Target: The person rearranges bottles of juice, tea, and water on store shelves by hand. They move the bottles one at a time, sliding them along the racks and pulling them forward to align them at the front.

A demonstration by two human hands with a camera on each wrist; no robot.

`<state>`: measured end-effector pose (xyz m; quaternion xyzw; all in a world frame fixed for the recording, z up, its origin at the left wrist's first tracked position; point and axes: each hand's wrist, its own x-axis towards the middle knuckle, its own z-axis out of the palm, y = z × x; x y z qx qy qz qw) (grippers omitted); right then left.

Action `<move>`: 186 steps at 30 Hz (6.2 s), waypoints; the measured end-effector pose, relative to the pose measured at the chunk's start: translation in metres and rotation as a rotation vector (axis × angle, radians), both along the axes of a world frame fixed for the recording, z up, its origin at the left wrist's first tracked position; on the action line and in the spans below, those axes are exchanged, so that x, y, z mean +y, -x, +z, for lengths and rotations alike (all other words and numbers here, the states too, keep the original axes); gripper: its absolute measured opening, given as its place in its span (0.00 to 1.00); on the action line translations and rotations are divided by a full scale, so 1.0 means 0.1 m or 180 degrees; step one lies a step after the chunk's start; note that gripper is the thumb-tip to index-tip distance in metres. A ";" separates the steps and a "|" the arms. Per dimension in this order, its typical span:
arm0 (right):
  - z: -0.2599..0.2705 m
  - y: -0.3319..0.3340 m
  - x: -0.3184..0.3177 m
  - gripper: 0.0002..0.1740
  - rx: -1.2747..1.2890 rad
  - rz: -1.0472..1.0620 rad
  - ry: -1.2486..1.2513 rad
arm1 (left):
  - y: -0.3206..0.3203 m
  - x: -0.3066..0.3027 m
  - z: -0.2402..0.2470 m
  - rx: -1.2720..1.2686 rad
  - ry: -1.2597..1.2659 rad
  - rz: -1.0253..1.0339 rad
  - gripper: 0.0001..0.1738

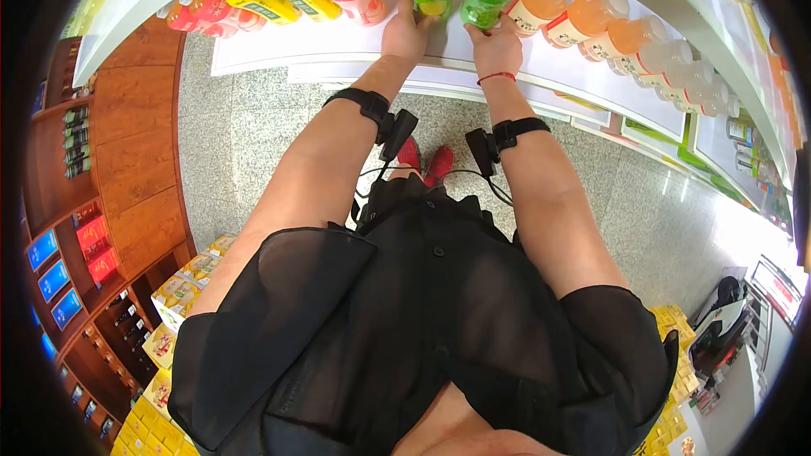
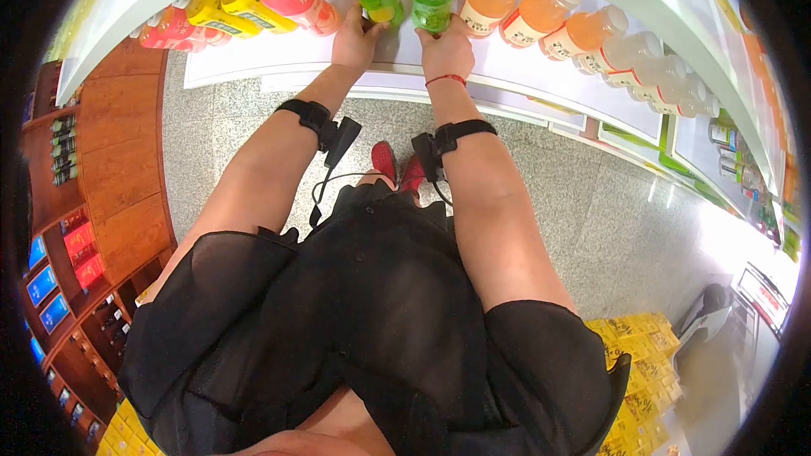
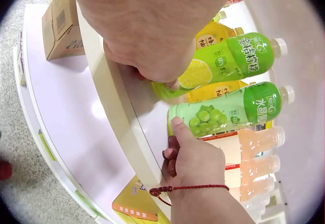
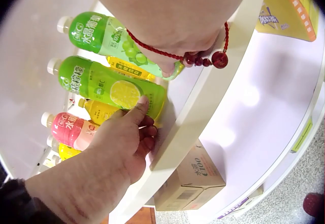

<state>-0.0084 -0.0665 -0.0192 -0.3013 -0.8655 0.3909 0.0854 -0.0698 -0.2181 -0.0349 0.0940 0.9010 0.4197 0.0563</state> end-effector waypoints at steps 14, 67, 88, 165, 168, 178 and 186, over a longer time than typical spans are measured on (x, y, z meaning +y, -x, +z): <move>0.04 -0.04 -0.04 0.29 0.0080 -0.0018 -0.0022 | -0.05 0.01 0.13 -0.0103 0.0033 0.0021 0.40; 0.02 0.51 -1.62 0.36 0.0282 -0.0224 -0.0096 | 0.76 -1.82 0.16 -0.0278 -0.0572 -0.0359 0.27; -0.04 0.49 -1.65 0.34 0.0307 -0.0327 -0.0090 | 0.88 -1.89 -0.24 0.0074 -0.0773 -0.0397 0.32; 0.17 0.88 -2.33 0.43 -0.0610 0.0409 -0.0465 | 0.82 -2.52 0.21 -0.0135 0.0550 0.0276 0.42; 0.19 0.87 -2.34 0.42 -0.0606 0.0407 -0.0447 | 0.81 -2.51 0.21 -0.0161 0.0469 0.0383 0.39; 0.07 0.87 -2.32 0.40 -0.0355 0.0429 -0.0545 | 0.79 -2.49 0.28 -0.0225 0.0420 0.0420 0.39; 0.03 0.89 -2.32 0.40 -0.0335 0.0394 -0.0556 | 0.77 -2.50 0.32 -0.0397 0.0535 0.0432 0.40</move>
